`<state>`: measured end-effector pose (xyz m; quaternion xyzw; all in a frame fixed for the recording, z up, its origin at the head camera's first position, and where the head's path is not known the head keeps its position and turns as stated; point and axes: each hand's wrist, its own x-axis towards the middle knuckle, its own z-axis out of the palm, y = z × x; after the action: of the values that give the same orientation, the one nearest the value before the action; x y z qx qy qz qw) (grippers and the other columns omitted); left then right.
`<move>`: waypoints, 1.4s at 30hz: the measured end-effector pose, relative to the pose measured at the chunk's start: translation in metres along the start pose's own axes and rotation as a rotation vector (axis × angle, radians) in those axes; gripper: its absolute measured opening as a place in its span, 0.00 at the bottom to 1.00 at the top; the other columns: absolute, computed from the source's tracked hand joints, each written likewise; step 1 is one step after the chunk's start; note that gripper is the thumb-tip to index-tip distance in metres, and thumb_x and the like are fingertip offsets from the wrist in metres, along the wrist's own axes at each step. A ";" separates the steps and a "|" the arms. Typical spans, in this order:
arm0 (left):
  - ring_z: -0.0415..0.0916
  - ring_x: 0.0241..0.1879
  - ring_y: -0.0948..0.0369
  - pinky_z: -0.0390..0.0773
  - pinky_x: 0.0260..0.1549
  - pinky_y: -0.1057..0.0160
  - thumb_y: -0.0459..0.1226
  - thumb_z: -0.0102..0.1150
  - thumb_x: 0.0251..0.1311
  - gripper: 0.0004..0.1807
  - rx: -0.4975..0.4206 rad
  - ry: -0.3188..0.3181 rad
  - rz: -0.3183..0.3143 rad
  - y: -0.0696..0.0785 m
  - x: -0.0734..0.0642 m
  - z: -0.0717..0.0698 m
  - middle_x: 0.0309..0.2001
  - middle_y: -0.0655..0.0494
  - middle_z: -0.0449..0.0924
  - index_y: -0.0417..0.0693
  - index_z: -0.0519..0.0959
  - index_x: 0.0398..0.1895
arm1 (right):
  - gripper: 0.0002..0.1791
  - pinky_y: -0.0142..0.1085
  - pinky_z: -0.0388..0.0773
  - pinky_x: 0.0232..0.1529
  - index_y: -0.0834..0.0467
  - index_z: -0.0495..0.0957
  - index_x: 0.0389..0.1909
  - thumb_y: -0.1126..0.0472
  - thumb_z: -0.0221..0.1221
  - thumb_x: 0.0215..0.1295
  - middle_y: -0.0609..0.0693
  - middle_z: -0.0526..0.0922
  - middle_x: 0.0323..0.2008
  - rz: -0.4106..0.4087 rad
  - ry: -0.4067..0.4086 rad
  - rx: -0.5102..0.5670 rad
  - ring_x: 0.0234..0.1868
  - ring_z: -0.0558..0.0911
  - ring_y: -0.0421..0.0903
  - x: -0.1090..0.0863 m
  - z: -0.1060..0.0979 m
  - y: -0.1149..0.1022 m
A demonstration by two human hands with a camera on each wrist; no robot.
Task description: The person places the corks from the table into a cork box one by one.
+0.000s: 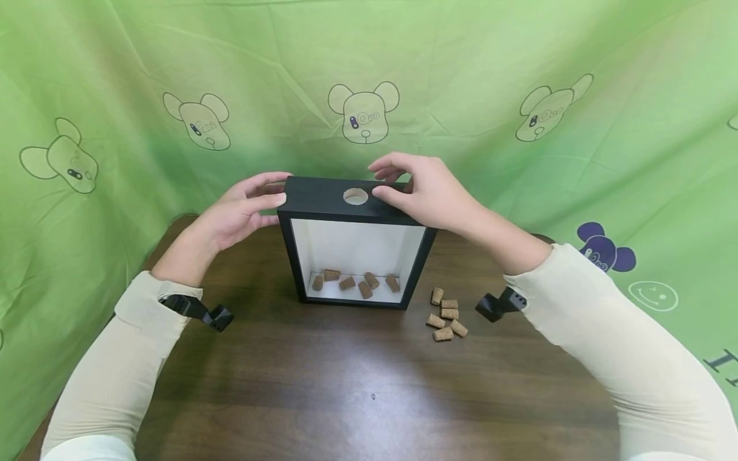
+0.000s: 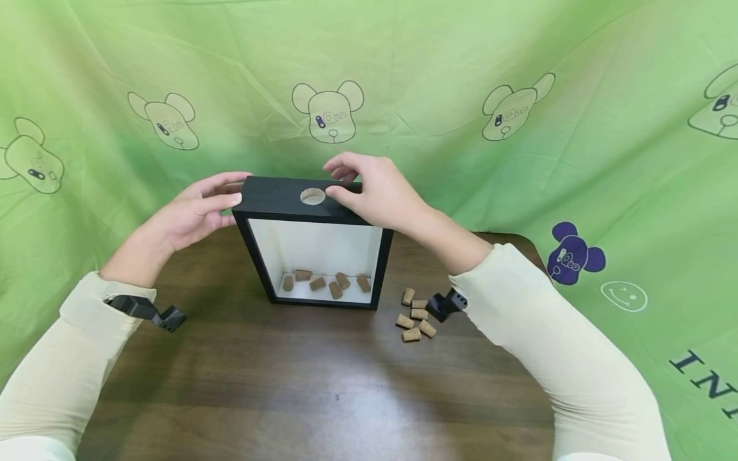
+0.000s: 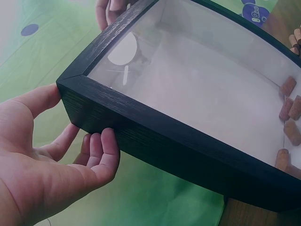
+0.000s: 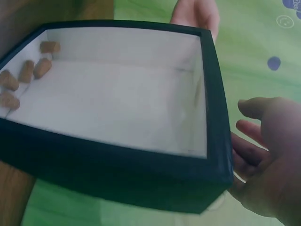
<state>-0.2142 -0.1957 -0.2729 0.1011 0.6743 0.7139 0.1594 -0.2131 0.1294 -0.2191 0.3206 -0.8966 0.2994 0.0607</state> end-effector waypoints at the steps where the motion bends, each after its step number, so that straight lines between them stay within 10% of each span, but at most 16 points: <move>1: 0.73 0.55 0.59 0.78 0.53 0.64 0.31 0.52 0.74 0.32 -0.004 0.000 0.001 0.000 0.000 0.000 0.65 0.51 0.63 0.41 0.57 0.78 | 0.21 0.40 0.77 0.41 0.54 0.79 0.62 0.56 0.65 0.70 0.50 0.85 0.54 0.005 -0.011 -0.012 0.37 0.83 0.45 -0.003 -0.003 0.001; 11: 0.74 0.54 0.60 0.78 0.53 0.64 0.32 0.54 0.74 0.32 -0.020 -0.010 0.008 0.000 0.000 0.000 0.64 0.51 0.64 0.41 0.58 0.78 | 0.36 0.56 0.57 0.74 0.53 0.62 0.78 0.50 0.61 0.73 0.52 0.62 0.77 -0.018 -0.132 -0.108 0.77 0.59 0.54 -0.048 -0.032 0.024; 31: 0.73 0.56 0.59 0.77 0.54 0.64 0.31 0.50 0.75 0.31 -0.003 0.003 0.001 0.001 0.000 0.000 0.65 0.51 0.63 0.42 0.58 0.78 | 0.43 0.67 0.54 0.71 0.51 0.57 0.80 0.55 0.67 0.68 0.60 0.57 0.78 0.117 -0.133 -0.094 0.76 0.55 0.64 -0.153 -0.019 0.086; 42: 0.71 0.58 0.58 0.76 0.55 0.63 0.31 0.50 0.74 0.31 0.003 0.003 0.002 0.000 0.000 0.000 0.66 0.51 0.62 0.42 0.57 0.78 | 0.37 0.55 0.75 0.59 0.58 0.65 0.75 0.55 0.66 0.69 0.60 0.68 0.71 0.166 -0.111 -0.047 0.68 0.70 0.60 -0.191 0.016 0.120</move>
<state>-0.2148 -0.1960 -0.2732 0.1008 0.6756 0.7131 0.1576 -0.1348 0.2963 -0.3495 0.2598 -0.9289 0.2640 -0.0066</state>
